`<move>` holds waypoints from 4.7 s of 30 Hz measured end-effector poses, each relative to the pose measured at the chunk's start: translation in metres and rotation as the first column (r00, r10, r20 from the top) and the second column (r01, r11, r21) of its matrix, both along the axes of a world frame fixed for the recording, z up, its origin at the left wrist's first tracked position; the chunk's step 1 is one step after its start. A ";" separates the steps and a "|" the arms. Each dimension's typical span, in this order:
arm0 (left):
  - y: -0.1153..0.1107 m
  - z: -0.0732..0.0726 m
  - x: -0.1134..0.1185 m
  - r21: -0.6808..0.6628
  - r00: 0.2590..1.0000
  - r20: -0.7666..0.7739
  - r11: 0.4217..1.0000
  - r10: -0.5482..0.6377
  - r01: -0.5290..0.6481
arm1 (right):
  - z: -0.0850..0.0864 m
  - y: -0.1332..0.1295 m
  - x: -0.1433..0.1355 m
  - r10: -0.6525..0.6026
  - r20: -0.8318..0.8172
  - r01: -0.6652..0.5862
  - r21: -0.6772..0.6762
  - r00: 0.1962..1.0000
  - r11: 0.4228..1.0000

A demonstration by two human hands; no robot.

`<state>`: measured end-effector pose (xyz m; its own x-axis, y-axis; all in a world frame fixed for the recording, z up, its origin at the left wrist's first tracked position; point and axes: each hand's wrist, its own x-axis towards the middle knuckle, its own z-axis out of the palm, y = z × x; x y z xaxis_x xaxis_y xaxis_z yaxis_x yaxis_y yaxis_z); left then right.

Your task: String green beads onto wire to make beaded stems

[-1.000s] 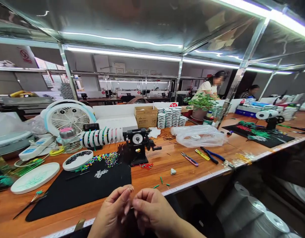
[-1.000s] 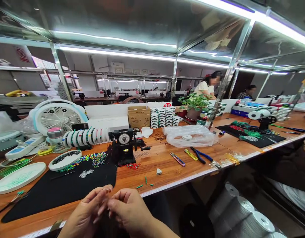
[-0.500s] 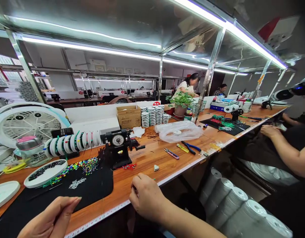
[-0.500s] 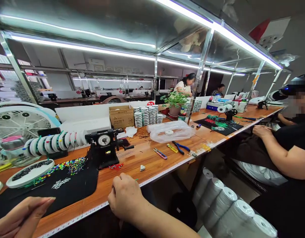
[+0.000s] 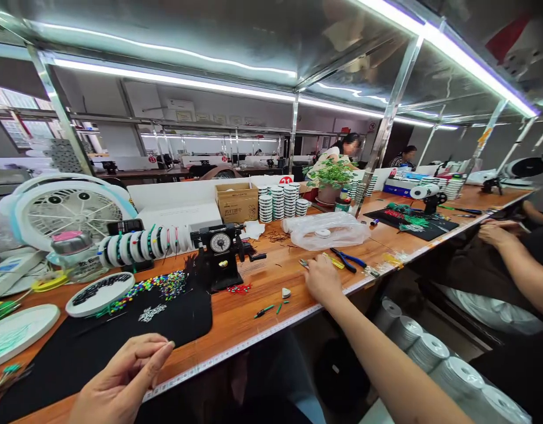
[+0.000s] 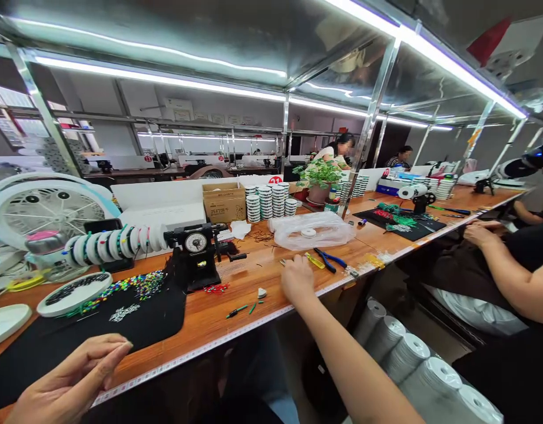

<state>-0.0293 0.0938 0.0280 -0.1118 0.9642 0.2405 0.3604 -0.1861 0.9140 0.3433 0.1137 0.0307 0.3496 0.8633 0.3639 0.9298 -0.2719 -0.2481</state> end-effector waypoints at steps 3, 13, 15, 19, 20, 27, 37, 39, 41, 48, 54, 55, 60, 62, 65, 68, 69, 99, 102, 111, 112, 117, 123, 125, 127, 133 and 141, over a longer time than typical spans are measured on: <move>-0.003 -0.002 -0.003 -0.187 0.986 0.168 0.981 -0.015 0.047 | -0.012 0.007 0.024 -0.075 0.038 0.076 -0.032 0.996 0.997; -0.025 0.018 0.015 -0.427 0.659 0.739 0.853 0.140 0.299 | -0.012 -0.011 -0.036 0.167 -0.194 -0.142 0.137 0.967 0.980; -0.028 0.016 0.016 -0.425 0.619 0.769 0.851 0.160 0.308 | -0.006 -0.032 -0.073 0.431 -0.483 -0.328 0.286 0.762 0.900; -0.033 0.013 0.018 -0.345 0.499 0.859 0.848 0.113 0.403 | -0.001 -0.073 -0.137 0.435 -0.898 -0.606 0.309 0.067 0.733; -0.034 0.012 0.018 -0.319 0.463 0.882 0.839 0.092 0.441 | -0.001 -0.079 -0.148 0.332 -0.941 -0.648 0.292 -0.064 0.704; -0.040 0.010 0.015 -0.141 0.273 0.960 0.756 -0.052 0.639 | -0.019 -0.079 -0.179 0.022 -0.965 -0.733 0.214 -0.262 0.646; -0.042 0.004 0.018 -0.123 0.211 0.977 0.702 -0.039 0.701 | -0.026 -0.079 -0.199 0.095 -0.955 -0.661 0.265 -0.282 0.702; -0.042 0.003 0.018 -0.131 0.213 0.976 0.699 -0.032 0.703 | -0.032 -0.079 -0.202 0.131 -0.947 -0.650 0.299 -0.295 0.699; -0.041 0.002 0.018 -0.141 0.217 0.976 0.698 -0.021 0.702 | -0.037 -0.080 -0.204 0.192 -0.939 -0.652 0.336 -0.284 0.680; -0.036 0.002 0.015 -0.228 0.280 0.958 0.737 0.054 0.636 | -0.017 -0.058 -0.121 0.647 -0.554 -0.598 0.301 0.524 0.742; -0.039 0.007 0.015 -0.352 0.433 0.894 0.776 0.114 0.524 | -0.015 0.003 0.013 -0.026 0.157 0.030 -0.027 0.987 0.999; -0.039 0.009 0.015 -0.359 0.440 0.890 0.772 0.115 0.524 | -0.015 0.004 0.017 -0.033 0.177 0.037 -0.022 0.984 0.999; -0.038 0.016 0.025 -0.330 0.417 0.906 0.744 0.077 0.580 | -0.007 -0.031 -0.073 0.580 -0.269 -0.509 0.290 0.769 0.810; -0.040 0.018 0.032 -0.301 0.402 0.915 0.737 0.043 0.605 | -0.004 -0.046 -0.122 0.751 -0.500 -0.706 0.330 0.432 0.626; -0.041 0.021 0.034 -0.274 0.422 0.907 0.740 -0.015 0.614 | -0.009 -0.052 -0.161 0.665 -0.727 -0.736 0.354 0.171 0.577; -0.025 0.030 0.011 -0.287 0.688 0.712 0.835 -0.142 0.469 | -0.021 -0.042 -0.162 0.591 -0.791 -0.671 0.354 0.157 0.652; -0.015 0.036 -0.004 -0.270 0.826 0.541 0.897 -0.160 0.350 | -0.025 -0.038 -0.159 0.576 -0.802 -0.657 0.351 0.156 0.667; -0.023 0.003 0.086 -0.312 0.802 0.581 0.874 -0.134 0.372 | -0.026 -0.039 -0.157 0.561 -0.827 -0.445 0.517 -0.041 0.731; -0.008 0.010 0.072 -0.205 0.844 0.520 0.940 -0.133 0.274 | -0.021 -0.039 -0.152 0.612 -0.762 -0.478 0.465 0.213 0.746; -0.011 0.043 0.054 -0.151 0.730 0.633 0.884 -0.258 0.443 | -0.013 -0.058 -0.132 0.619 -0.527 -0.526 0.335 0.582 0.781; -0.014 0.040 0.053 -0.201 0.781 0.547 0.859 -0.300 0.471 | -0.011 -0.064 -0.134 0.637 -0.529 -0.559 0.326 0.560 0.762; -0.041 0.030 0.038 -0.492 0.817 0.223 0.662 -0.532 0.566 | 0.000 -0.090 -0.140 0.752 -0.479 -0.708 0.319 0.452 0.630; -0.061 0.025 0.018 -0.256 0.655 0.674 0.724 -0.341 0.641 | -0.016 -0.094 -0.159 0.632 -0.741 -0.770 0.261 0.228 0.583; -0.063 0.024 0.018 -0.218 0.543 0.815 0.764 -0.200 0.607 | -0.025 -0.093 -0.167 0.581 -0.789 -0.820 0.191 0.199 0.540; -0.063 0.022 0.021 -0.159 0.449 0.879 0.789 -0.160 0.593 | -0.027 -0.094 -0.172 0.617 -0.755 -0.857 0.151 0.222 0.493; -0.063 0.024 0.026 -0.015 0.593 0.753 0.894 -0.285 0.448 | -0.010 -0.099 -0.168 0.817 -0.530 -0.901 0.206 0.226 0.383; -0.071 0.046 0.016 0.026 0.683 0.646 0.905 -0.340 0.425 | -0.031 -0.100 -0.143 0.795 -0.601 -0.941 0.216 0.082 0.261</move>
<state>-0.0137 0.0227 0.0744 0.1906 0.9721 0.1366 -0.3754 -0.0563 0.9251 0.1999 0.0132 -0.0001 -0.6637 0.7026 0.2565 0.2505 0.5319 -0.8089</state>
